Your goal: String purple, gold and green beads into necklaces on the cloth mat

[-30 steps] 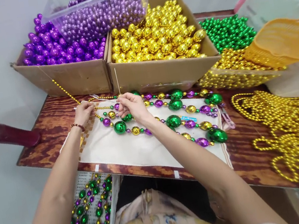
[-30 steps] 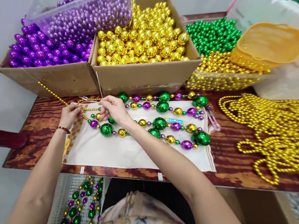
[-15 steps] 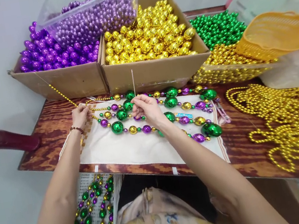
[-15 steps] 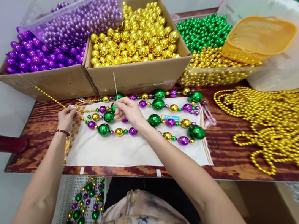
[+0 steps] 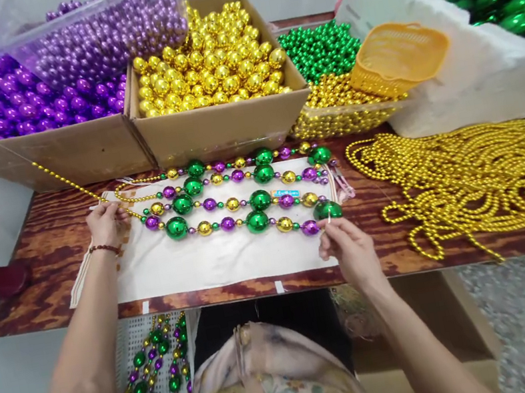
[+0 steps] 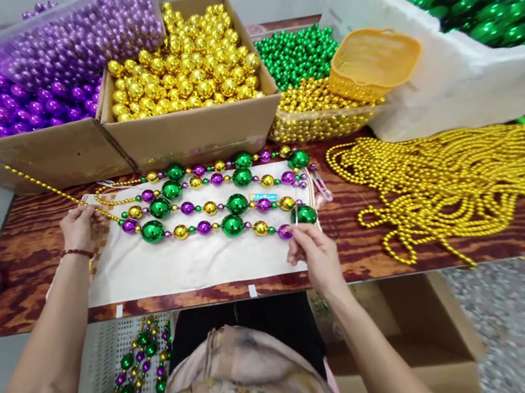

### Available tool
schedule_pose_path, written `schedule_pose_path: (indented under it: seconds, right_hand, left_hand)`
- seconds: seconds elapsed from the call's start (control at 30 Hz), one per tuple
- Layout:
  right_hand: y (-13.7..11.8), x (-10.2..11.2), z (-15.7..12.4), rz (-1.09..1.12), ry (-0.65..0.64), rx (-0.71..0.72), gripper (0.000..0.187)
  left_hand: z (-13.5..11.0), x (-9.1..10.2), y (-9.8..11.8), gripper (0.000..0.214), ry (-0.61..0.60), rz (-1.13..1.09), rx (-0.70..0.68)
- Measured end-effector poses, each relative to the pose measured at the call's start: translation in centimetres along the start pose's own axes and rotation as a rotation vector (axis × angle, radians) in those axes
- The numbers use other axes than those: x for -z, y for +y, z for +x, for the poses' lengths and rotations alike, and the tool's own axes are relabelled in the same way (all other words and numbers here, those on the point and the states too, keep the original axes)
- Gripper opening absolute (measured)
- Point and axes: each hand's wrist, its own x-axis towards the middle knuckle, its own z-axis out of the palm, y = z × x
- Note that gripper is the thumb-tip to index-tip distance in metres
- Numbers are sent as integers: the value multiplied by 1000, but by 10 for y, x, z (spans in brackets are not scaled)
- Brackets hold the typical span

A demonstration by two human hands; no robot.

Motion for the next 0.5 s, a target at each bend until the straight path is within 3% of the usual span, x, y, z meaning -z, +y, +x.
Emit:
schedule_pose_path:
  seconds: [0.17,0.33,0.5]
  right_hand:
    - [34,0,-34,-204,-160,-97,30]
    - [33,5,-36,-726,-312,183,29]
    - [31,16,-21,-1200,-311,493,35]
  left_hand:
    - [-9,1,0,10,-1,-71,81]
    - [-13,-1,3,6,-15,-135,124]
    - [-20,2,3,18,23,-216,122]
